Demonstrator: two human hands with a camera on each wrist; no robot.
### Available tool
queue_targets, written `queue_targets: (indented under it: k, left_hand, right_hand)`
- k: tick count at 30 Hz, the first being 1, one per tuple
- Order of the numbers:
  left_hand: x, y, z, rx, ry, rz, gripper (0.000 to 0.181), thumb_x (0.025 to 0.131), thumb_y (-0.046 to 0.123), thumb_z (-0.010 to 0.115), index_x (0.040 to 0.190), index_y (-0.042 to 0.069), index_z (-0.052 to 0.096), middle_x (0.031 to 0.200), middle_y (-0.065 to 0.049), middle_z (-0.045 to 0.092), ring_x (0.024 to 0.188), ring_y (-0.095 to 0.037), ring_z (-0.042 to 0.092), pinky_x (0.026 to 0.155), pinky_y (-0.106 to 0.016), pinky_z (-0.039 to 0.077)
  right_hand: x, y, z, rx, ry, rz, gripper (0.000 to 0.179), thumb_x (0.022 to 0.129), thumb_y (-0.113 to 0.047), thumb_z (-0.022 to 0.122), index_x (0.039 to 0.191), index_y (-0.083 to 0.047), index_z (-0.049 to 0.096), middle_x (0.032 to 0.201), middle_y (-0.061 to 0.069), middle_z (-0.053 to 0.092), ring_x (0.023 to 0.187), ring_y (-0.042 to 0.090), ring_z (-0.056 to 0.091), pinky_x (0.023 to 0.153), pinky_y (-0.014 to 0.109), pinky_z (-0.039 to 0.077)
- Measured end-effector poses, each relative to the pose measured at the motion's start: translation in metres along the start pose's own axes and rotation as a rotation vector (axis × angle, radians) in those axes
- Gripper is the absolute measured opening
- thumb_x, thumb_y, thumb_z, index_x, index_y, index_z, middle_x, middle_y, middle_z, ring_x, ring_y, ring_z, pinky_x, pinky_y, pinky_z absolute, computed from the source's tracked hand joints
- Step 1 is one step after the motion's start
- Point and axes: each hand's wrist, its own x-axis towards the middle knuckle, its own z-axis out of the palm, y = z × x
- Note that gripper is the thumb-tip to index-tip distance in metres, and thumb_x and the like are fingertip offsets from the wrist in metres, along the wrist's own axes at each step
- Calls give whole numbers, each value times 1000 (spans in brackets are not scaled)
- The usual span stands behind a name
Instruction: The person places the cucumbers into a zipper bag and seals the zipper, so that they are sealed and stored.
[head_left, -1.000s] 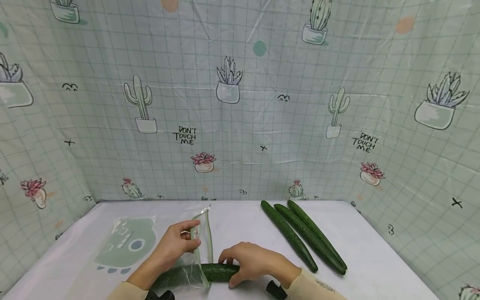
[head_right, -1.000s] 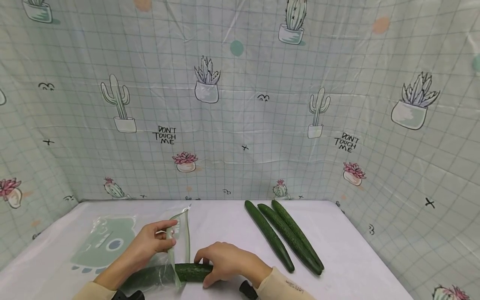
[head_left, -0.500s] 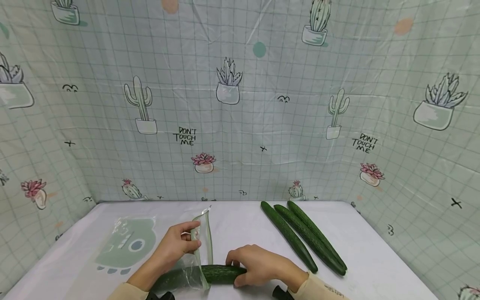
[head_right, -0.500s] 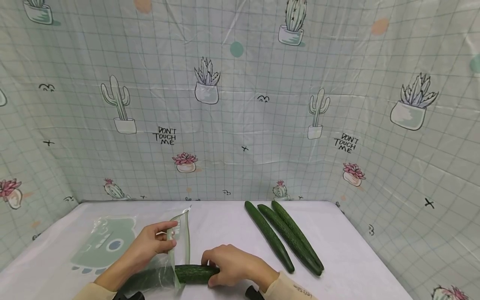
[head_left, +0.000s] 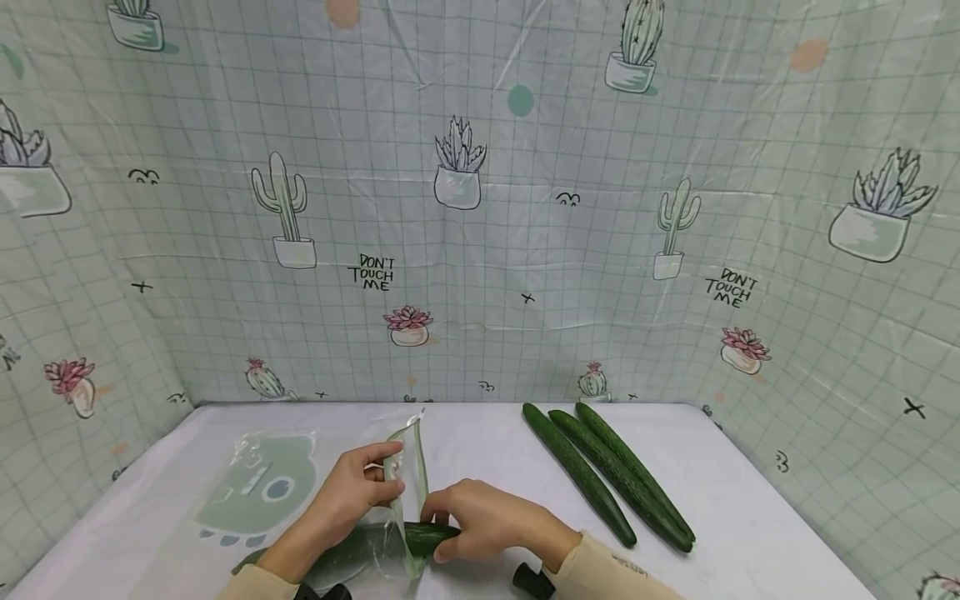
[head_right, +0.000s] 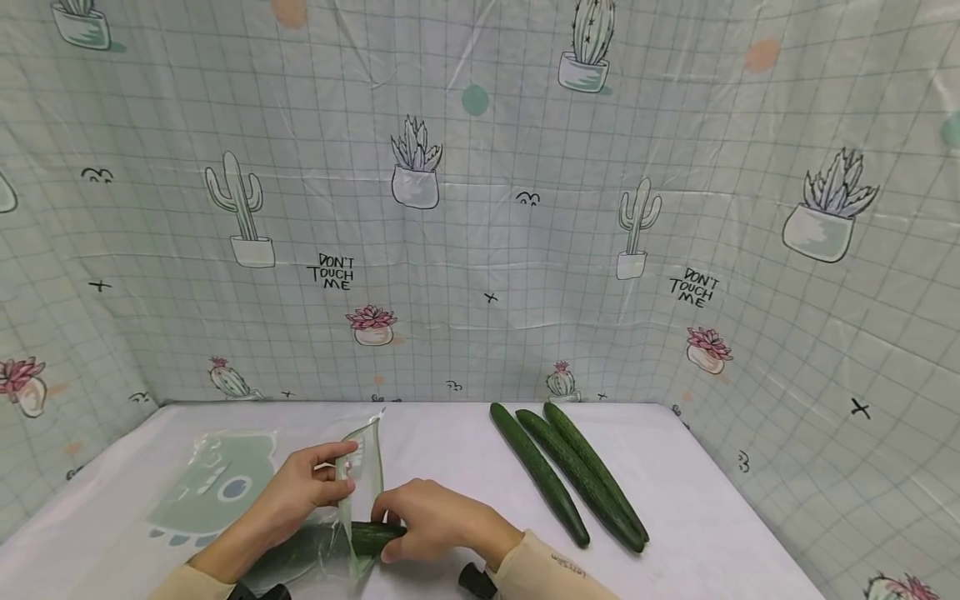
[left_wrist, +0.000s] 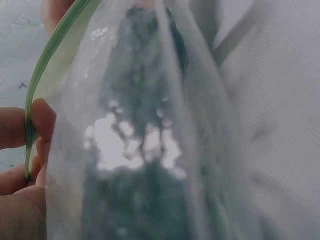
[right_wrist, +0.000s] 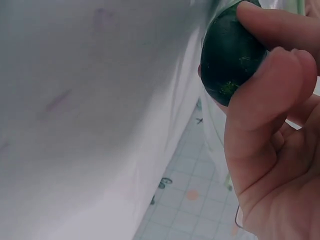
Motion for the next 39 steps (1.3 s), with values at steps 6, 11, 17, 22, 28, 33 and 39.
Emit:
queue_targets:
  k: [6, 11, 17, 22, 28, 33, 39]
  left_hand:
    - [2, 1, 0, 4, 10, 0, 62, 83, -6, 65, 140, -10, 39, 76, -4, 49, 68, -15, 50, 65, -34, 51]
    - [3, 1, 1, 14, 34, 2, 60, 82, -7, 66, 138, -10, 42, 103, -14, 55, 79, -18, 58, 66, -35, 52]
    - [2, 1, 0, 16, 37, 1, 59, 83, -8, 65, 138, -10, 43, 105, -18, 51, 74, -17, 54, 63, -33, 51]
    - [1, 0, -1, 11, 27, -6, 60, 83, -8, 64, 138, -10, 41, 99, -16, 49, 70, -15, 49, 63, -32, 50]
    - [1, -1, -2, 3, 15, -25, 60, 84, -7, 63, 139, -10, 40, 96, -12, 44, 68, -15, 44, 64, -33, 49]
    - [1, 0, -4, 14, 29, -19, 60, 84, -7, 64, 140, -8, 42, 96, -13, 45, 68, -16, 46, 63, -33, 49]
    - [0, 3, -5, 10, 27, -6, 60, 83, -7, 65, 139, -9, 42, 96, -12, 48, 70, -14, 49, 63, -31, 50]
  right_hand:
    - [11, -1, 4, 22, 0, 18, 28, 81, -22, 76, 107, -18, 67, 90, -16, 62, 82, -6, 55, 72, 14, 44]
    - [13, 3, 9, 89, 5, 61, 23, 78, -20, 79, 99, -18, 68, 85, -18, 60, 78, -5, 54, 69, 14, 45]
    - [12, 9, 8, 54, 7, 71, 22, 76, -23, 82, 95, -19, 70, 92, -18, 58, 79, -2, 53, 68, 15, 44]
    - [11, 14, 11, 54, 23, -3, 18, 77, -21, 77, 93, -18, 69, 99, -14, 54, 80, -1, 52, 71, 13, 43]
    - [13, 17, 12, 106, -13, 10, 18, 81, -19, 71, 99, -17, 67, 92, -17, 60, 83, -5, 55, 74, 14, 45]
    - [18, 12, 11, 95, -21, 21, 17, 84, -24, 69, 99, -17, 66, 89, -17, 60, 82, -6, 55, 73, 13, 44]
    - [26, 1, 11, 94, -5, 83, 22, 83, -26, 74, 102, -18, 67, 88, -16, 61, 79, -3, 54, 70, 17, 45]
